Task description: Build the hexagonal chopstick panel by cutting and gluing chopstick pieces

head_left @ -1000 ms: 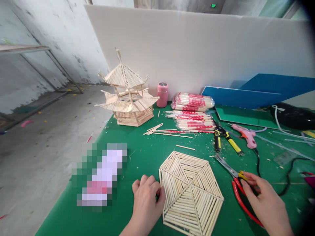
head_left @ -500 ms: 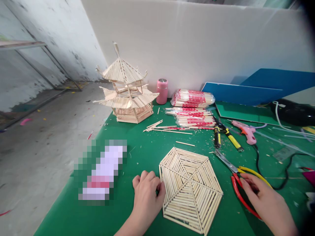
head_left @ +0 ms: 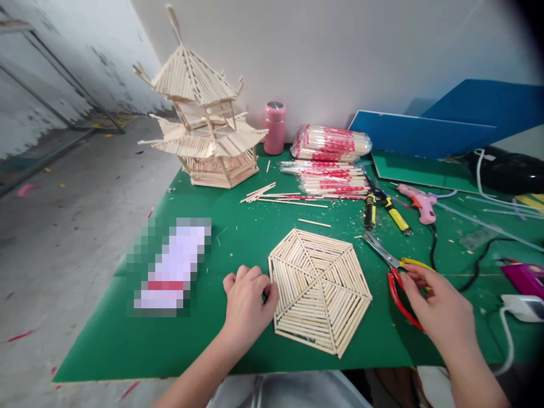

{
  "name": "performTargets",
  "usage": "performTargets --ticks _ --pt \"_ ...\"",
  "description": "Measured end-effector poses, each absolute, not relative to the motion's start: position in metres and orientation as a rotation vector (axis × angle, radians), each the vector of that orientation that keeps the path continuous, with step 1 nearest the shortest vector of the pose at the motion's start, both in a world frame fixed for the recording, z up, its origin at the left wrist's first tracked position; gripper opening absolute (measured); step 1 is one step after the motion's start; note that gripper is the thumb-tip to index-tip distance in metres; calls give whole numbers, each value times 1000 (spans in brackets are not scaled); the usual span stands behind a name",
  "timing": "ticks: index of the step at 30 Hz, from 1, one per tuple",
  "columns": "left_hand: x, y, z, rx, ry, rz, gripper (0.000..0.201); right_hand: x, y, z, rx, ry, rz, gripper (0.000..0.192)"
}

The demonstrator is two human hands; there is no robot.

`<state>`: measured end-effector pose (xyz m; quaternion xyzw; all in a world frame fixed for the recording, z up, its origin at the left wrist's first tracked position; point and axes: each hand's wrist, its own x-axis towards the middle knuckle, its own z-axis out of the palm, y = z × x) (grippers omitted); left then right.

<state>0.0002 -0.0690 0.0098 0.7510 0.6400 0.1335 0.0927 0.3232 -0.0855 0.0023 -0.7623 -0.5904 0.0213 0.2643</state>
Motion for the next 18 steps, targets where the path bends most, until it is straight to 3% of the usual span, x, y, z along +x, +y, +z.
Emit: performTargets --ticks 9,18 --pt "1 -69 9 2229 1896 397 32 195 -94 19 -1446 -1964 563 19" --pt "1 -68 8 2220 1905 404 31 161 -101 24 -1409 -2126 715 30"
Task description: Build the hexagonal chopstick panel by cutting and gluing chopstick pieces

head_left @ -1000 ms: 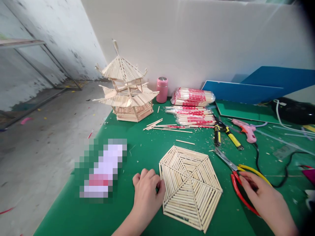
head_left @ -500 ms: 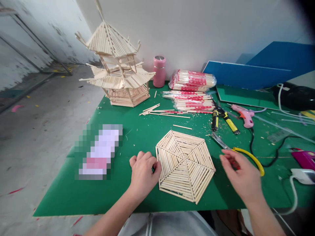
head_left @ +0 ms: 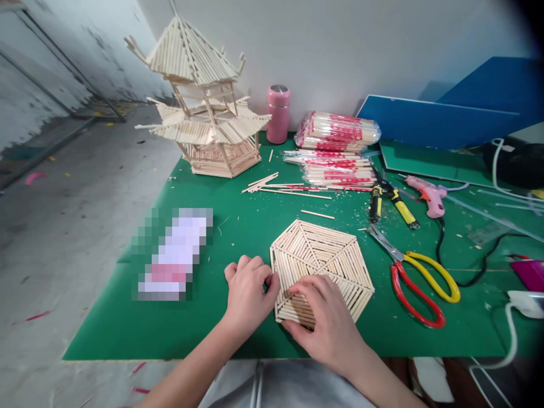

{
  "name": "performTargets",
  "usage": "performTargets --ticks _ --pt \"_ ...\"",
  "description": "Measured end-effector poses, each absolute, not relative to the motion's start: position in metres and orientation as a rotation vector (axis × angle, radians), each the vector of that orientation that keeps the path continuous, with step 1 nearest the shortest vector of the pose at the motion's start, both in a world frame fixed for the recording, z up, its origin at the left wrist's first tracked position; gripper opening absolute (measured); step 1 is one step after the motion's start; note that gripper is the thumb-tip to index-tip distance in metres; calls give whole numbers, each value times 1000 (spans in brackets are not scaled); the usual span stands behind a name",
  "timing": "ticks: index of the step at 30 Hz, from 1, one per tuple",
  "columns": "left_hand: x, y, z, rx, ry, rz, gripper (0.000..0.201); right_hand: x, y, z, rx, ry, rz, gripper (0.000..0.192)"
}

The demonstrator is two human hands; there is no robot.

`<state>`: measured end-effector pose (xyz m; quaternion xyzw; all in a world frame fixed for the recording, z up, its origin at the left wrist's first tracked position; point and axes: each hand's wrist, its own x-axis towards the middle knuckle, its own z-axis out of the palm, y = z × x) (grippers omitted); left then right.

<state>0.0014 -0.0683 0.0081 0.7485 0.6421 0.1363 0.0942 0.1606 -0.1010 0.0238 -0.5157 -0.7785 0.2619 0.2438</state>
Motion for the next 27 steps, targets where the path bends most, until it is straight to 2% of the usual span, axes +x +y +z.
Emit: performTargets --ticks 27 --pt "1 -70 10 2198 1892 382 31 159 -101 18 -1442 -2147 805 29"
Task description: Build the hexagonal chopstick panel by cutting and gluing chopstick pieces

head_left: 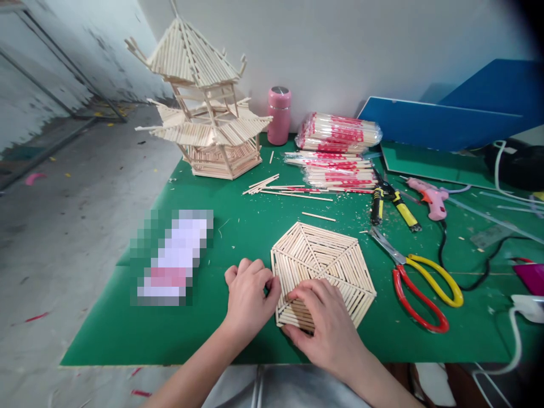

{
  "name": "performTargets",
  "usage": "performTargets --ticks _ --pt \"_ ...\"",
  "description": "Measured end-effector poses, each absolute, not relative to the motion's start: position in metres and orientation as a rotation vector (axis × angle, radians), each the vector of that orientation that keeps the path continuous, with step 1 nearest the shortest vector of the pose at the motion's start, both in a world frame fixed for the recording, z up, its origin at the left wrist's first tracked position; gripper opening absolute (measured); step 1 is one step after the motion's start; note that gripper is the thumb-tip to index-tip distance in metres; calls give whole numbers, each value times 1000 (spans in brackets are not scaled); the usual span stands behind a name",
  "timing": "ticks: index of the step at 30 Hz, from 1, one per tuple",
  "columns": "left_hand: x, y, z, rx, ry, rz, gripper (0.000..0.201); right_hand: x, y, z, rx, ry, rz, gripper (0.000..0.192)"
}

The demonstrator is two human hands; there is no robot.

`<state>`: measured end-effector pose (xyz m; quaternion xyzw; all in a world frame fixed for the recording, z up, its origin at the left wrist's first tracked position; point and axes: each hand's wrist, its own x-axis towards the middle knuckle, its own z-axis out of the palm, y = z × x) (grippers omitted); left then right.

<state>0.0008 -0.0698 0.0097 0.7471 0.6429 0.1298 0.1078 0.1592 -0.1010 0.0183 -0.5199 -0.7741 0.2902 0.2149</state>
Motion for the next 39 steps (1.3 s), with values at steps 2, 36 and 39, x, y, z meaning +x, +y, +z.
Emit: performTargets --ticks 2,36,39 --pt "1 -70 10 2195 1893 383 31 159 -101 19 -1436 -2145 798 30" --pt "-2 -67 8 2282 1871 499 32 286 -70 18 -1854 -1561 185 28" --pt "-2 -66 10 2259 1866 476 31 305 -75 12 -1945 -1519 195 30"
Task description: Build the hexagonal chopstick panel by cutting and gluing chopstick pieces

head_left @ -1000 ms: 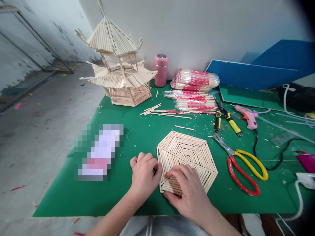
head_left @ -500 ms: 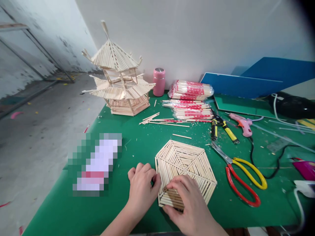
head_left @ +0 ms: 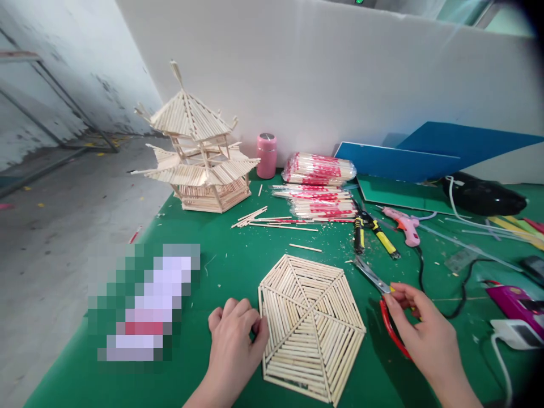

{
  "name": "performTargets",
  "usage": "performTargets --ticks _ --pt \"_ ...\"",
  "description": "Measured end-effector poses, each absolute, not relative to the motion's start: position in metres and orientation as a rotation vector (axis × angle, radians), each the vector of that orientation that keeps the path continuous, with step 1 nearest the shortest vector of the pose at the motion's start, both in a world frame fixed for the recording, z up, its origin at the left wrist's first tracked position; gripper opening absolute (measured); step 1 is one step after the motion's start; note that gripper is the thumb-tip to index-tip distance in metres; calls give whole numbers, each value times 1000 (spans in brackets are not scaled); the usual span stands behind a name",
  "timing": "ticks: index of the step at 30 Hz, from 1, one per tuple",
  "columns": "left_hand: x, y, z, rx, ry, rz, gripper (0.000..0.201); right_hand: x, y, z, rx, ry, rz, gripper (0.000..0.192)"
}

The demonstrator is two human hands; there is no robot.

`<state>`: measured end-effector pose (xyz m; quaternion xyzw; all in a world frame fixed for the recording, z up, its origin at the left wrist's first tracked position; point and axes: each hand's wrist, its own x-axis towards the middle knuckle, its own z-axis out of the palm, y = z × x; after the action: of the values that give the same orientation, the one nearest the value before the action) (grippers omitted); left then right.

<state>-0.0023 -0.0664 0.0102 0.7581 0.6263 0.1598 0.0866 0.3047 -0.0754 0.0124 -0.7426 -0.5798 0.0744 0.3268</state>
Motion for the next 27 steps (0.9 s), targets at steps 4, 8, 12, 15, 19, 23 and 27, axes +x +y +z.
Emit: performTargets --ticks 4,8,12,15,19,23,27 --pt "-4 -66 11 2223 1854 461 31 310 -80 6 -1961 -1505 243 32" --pt "-8 -64 13 2178 1861 406 30 307 -80 1 -1956 -1513 237 31" --pt "-14 -48 25 2175 1886 338 29 302 -76 -1 -1938 -1536 226 31" --pt "-17 -23 35 2309 1869 283 29 295 -72 3 -1903 -1564 239 31" --pt "-16 15 39 2512 1759 155 31 284 -67 10 -1842 -1600 285 30" --pt "-14 40 37 2633 1596 108 30 277 -64 12 -1794 -1631 306 29" --pt "-13 51 35 2737 1476 95 27 275 -62 12 -1769 -1664 312 27"
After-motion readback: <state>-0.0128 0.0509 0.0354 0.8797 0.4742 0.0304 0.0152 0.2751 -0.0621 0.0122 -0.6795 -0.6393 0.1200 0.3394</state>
